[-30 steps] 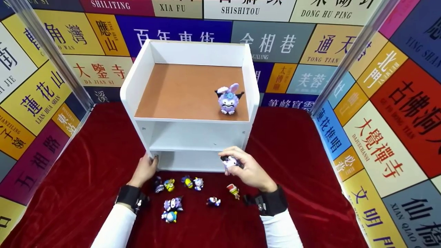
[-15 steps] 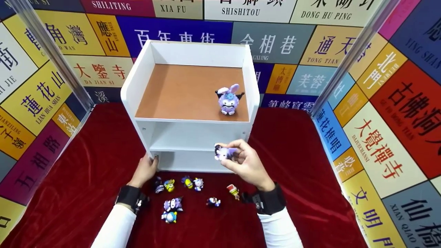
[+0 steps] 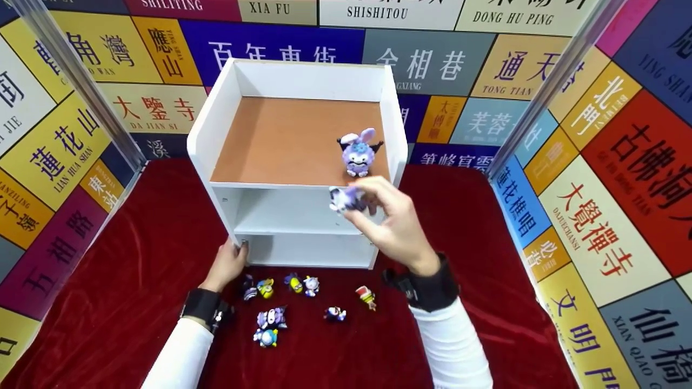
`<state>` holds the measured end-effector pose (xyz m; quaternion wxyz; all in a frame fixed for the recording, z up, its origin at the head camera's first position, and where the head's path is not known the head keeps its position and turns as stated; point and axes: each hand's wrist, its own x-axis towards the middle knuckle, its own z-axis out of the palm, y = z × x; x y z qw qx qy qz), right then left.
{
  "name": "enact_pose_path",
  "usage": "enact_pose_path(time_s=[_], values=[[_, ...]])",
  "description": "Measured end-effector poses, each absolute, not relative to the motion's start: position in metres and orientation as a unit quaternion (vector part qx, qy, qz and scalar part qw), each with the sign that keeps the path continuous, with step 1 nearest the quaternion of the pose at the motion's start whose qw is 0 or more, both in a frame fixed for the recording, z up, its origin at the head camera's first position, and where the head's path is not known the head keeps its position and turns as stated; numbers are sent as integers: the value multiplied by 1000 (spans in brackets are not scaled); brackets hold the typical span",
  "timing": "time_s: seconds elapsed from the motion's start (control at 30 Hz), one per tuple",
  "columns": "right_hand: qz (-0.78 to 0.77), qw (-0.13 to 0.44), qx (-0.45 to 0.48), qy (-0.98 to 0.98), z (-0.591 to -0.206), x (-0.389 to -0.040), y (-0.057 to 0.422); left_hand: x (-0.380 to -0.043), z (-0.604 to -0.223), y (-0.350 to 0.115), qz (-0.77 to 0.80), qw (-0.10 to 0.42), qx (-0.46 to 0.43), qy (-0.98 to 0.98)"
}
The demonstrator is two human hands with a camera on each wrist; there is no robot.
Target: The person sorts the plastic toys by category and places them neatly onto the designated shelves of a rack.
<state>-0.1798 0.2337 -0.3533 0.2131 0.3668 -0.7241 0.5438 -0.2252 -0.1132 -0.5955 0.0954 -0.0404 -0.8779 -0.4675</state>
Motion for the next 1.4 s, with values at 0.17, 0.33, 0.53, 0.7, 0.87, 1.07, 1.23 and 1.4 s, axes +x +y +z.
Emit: enact_pose_path(time_s=[0.17,0.33,0.53,0.7,0.87,1.07,1.23,1.4], values=[[408,273,367,-790,-333,-194,215,-225,-596,-114,-466,99,-38,-879],[314,281,365,-830,-329,-208,195,-225,-598,-112,-460,113,-37,-880],[252,294,343,-856,-337,-216,182,-222,-600,-111,-463,112,-42,-878],[237,303,330,-862,-341,-218,181,-222,-599,-112,-465,105,-44,-878],[226,318,326,-861,-341,-219,181,-224,-598,-113,-466,99,-42,-878],[215,336,326,-857,-343,-221,179,-225,-598,-113,-469,101,-46,-876],[210,352,323,-853,-346,-222,177,-223,-595,-112,-460,109,-42,-880],[202,354,316,-857,-347,-222,176,-224,-593,-113,-463,101,-41,-880]])
